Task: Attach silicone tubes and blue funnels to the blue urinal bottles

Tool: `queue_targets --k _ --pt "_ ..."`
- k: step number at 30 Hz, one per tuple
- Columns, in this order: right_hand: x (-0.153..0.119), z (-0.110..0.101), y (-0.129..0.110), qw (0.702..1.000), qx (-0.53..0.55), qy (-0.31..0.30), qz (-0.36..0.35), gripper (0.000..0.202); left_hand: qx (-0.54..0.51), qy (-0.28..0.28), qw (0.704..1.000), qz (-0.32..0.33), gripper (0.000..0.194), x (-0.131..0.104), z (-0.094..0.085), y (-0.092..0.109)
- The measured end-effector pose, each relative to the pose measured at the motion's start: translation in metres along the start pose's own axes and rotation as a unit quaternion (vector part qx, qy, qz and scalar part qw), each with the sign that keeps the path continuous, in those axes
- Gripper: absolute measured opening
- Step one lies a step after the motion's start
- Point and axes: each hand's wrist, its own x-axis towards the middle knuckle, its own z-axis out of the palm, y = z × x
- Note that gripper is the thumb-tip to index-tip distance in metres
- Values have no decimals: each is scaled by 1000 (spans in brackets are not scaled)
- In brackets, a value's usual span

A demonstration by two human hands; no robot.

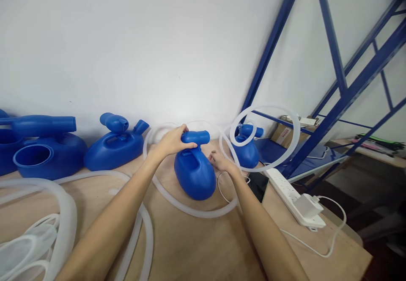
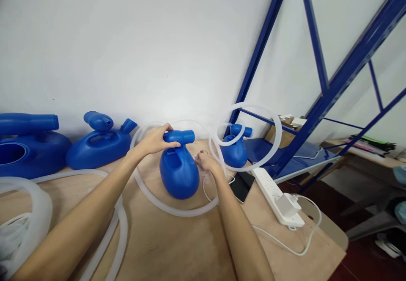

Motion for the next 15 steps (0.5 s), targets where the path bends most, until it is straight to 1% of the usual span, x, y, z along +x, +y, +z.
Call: queue_targets --k 1,2,3,6,9,11,12,14,15 --pt "-1 2 1 999 -26 -24 5 16 8 1 1000 0 62 0 -1 -1" --pt "-2 2 1 997 -50 -49 11 15 14 0 1000 2 62 0 -2 -2" --pt "-4 1 2 995 -72 -74 17 20 20 -1 1000 3 64 0 -3 -2" --pt "-13 -11 0 984 -119 -132 30 46 34 -9 999 7 69 -1 -4 -2" --pt "-21 -22 -6 974 -146 -169 41 74 45 -20 999 15 78 -4 -10 3" --pt "-22 -23 -11 970 -162 -173 47 87 45 -23 998 26 82 -6 -20 10" --pt "-22 -22 -14 971 -168 -166 48 88 37 -24 998 33 82 -6 -27 14" --pt "-21 -22 -19 974 -176 -134 45 78 17 -39 998 42 81 -4 -48 24" --pt "-22 -24 -21 976 -178 -116 43 70 10 -58 997 42 81 -3 -61 28"
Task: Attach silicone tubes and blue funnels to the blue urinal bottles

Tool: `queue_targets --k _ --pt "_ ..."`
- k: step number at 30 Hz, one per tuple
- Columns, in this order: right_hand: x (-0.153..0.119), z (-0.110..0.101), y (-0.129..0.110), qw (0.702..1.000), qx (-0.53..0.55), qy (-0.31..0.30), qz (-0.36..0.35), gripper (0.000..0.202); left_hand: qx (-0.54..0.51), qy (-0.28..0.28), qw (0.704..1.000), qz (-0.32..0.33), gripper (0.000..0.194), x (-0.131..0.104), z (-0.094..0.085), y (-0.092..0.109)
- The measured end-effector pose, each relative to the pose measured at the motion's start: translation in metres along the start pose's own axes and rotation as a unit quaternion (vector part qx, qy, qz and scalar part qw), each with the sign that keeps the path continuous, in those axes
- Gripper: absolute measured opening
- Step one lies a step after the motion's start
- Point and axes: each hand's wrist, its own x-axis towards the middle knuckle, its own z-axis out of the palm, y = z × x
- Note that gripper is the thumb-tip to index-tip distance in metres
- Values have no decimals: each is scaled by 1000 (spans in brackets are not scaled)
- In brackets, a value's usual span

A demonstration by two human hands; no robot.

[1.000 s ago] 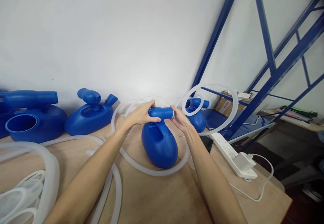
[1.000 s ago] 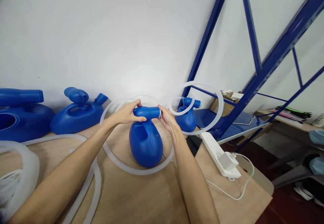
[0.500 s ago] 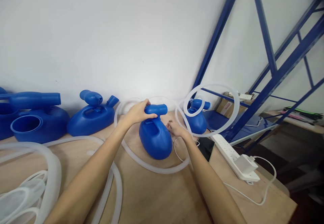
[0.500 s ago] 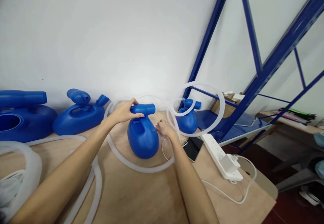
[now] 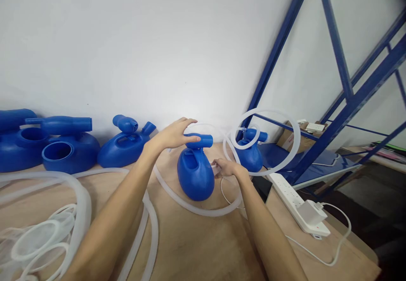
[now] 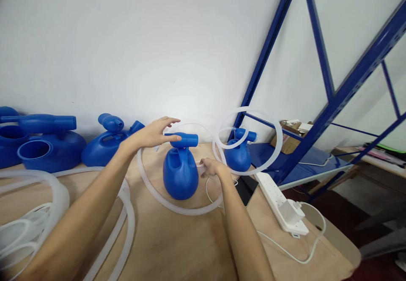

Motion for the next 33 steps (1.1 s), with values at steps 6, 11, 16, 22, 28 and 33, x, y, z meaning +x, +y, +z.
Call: queue_targets --k 6,11,16,22,28,33 --pt "-63 -45 -21 997 33 67 -13 29 78 -166 980 -72 84 -23 -84 14" --pt "-134 -45 -107 952 63 115 -277 47 88 -211 967 -109 72 -105 -132 -2" --pt "-123 43 -239 849 -53 86 -518 57 100 -200 954 -201 77 -162 -176 -14" --pt "-86 135 -342 806 -213 114 -540 43 120 -179 961 -171 68 -149 -186 4" --pt "-85 70 -261 859 -46 41 -508 59 110 -193 968 -119 64 -127 -151 5" --pt "-65 -11 -123 934 137 234 -234 65 71 -205 971 -99 66 -93 -94 -15"
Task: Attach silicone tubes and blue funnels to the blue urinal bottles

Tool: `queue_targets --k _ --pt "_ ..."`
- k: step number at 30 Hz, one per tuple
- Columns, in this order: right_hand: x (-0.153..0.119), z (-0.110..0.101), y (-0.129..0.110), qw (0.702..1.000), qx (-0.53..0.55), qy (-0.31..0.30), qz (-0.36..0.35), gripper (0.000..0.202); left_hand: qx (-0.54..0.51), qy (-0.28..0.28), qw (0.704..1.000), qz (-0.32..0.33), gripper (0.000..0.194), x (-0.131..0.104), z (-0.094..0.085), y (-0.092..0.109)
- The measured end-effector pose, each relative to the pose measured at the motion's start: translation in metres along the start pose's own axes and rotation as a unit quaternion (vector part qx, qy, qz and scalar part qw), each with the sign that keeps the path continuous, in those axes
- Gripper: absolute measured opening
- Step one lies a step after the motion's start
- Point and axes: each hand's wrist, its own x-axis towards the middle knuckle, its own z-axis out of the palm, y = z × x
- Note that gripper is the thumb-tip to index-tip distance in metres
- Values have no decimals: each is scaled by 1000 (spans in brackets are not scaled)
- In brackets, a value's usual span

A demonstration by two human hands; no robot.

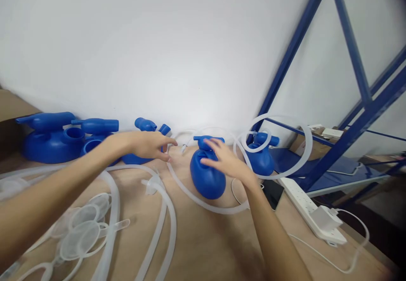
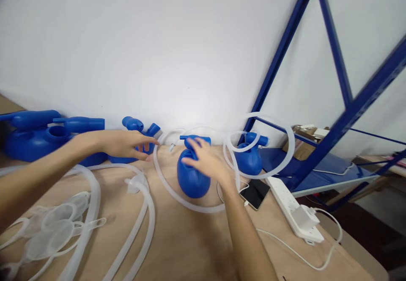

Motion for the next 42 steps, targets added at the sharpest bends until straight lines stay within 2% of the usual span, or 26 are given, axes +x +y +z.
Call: queue_targets --k 2,4,6,9,11,13,18,22,25,31,37,42 --pt "3 -13 43 987 9 119 105 88 -11 19 1000 -5 74 32 23 2" --pt "6 -8 74 974 74 138 161 115 -27 39 999 -8 78 63 48 7" --pt "9 6 89 961 185 113 171 125 -54 61 997 1 75 90 73 14" --pt "12 26 90 934 330 44 126 107 -106 85 990 23 57 116 105 23" --pt "13 32 85 925 365 20 104 89 -131 107 985 33 48 124 120 27" --pt "13 32 81 922 371 23 108 79 -147 126 980 41 43 128 128 28" --pt "12 19 90 907 390 65 142 64 -139 148 979 27 30 136 132 18" --pt "6 10 100 891 414 58 180 58 -97 225 970 -5 40 143 135 12" --pt "4 10 103 890 412 63 186 60 -61 270 960 51 48 151 140 13" --pt "4 17 107 888 421 56 176 64 12 269 947 174 45 179 136 6" --pt "3 18 114 890 417 66 171 68 73 248 942 216 28 195 128 -7" --pt "3 21 116 884 438 56 152 68 73 252 931 253 29 197 134 -12"
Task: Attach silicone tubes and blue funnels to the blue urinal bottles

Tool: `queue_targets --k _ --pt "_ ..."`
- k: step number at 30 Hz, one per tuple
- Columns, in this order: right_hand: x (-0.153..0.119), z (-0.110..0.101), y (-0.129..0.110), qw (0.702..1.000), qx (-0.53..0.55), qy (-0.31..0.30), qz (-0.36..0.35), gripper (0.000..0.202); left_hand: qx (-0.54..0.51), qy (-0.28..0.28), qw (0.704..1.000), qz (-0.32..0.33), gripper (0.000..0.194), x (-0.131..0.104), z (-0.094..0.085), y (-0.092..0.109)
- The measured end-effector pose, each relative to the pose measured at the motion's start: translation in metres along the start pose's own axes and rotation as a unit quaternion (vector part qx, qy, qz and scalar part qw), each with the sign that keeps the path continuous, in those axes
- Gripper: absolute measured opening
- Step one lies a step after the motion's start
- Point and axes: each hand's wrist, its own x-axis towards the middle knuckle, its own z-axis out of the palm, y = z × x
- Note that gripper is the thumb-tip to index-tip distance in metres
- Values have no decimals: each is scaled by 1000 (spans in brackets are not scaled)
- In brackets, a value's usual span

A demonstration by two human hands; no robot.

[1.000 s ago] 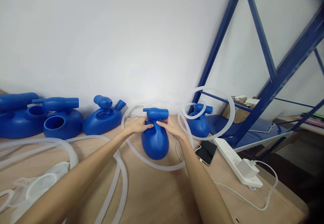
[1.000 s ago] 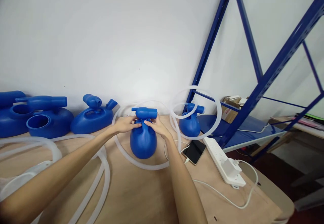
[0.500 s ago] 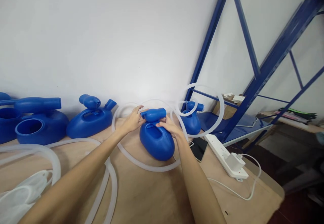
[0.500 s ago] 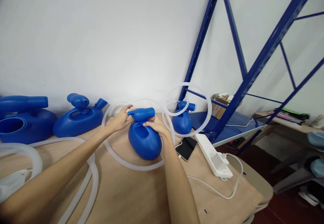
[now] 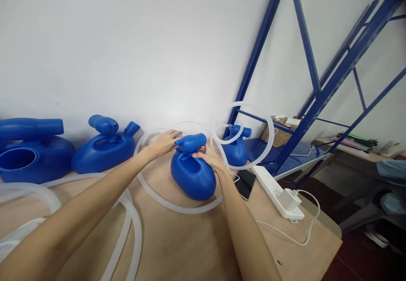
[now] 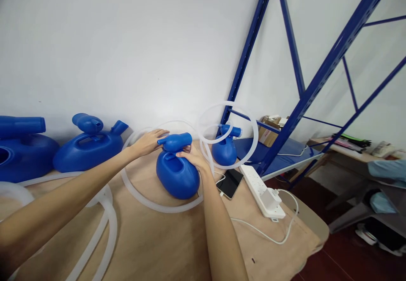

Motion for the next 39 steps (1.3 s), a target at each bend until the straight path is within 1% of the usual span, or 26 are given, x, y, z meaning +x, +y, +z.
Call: queue_targets --k 5,10,14,18,21,23,24,27,28,30,32,35,39 --pt "-2 1 -2 1000 0 -4 1 68 -51 16 998 39 35 6 8 4" --pt "-1 -1 1 1000 -2 -10 2 67 -99 -15 994 39 20 18 7 5" --pt "2 -4 6 1000 -5 -22 -6 67 -135 -63 989 23 15 26 -4 4" --pt "3 -3 8 1000 6 -16 -2 66 -175 -112 978 0 14 30 -18 5" --pt "2 -1 5 1000 11 -17 -1 68 -200 -147 968 -22 23 31 -27 5" --pt "1 0 4 1000 13 -20 -1 70 -201 -155 967 -35 32 29 -32 3" --pt "1 0 4 1000 13 -22 -1 70 -195 -153 968 -42 38 27 -35 2" --pt "2 0 5 1000 11 -26 -4 69 -160 -134 976 -58 65 19 -41 -5" --pt "2 0 5 1000 11 -29 -6 69 -147 -126 979 -61 68 16 -42 -7" --pt "3 0 7 999 12 -36 -10 67 -124 -109 984 -68 57 11 -42 -10" --pt "3 0 7 999 14 -38 -13 66 -101 -89 988 -76 47 9 -38 -11" --pt "2 -1 7 999 14 -32 -7 67 -67 -56 992 -90 43 7 -27 -5" --pt "3 -3 8 999 -1 -33 -12 71 -35 -11 992 -122 44 3 -16 6"
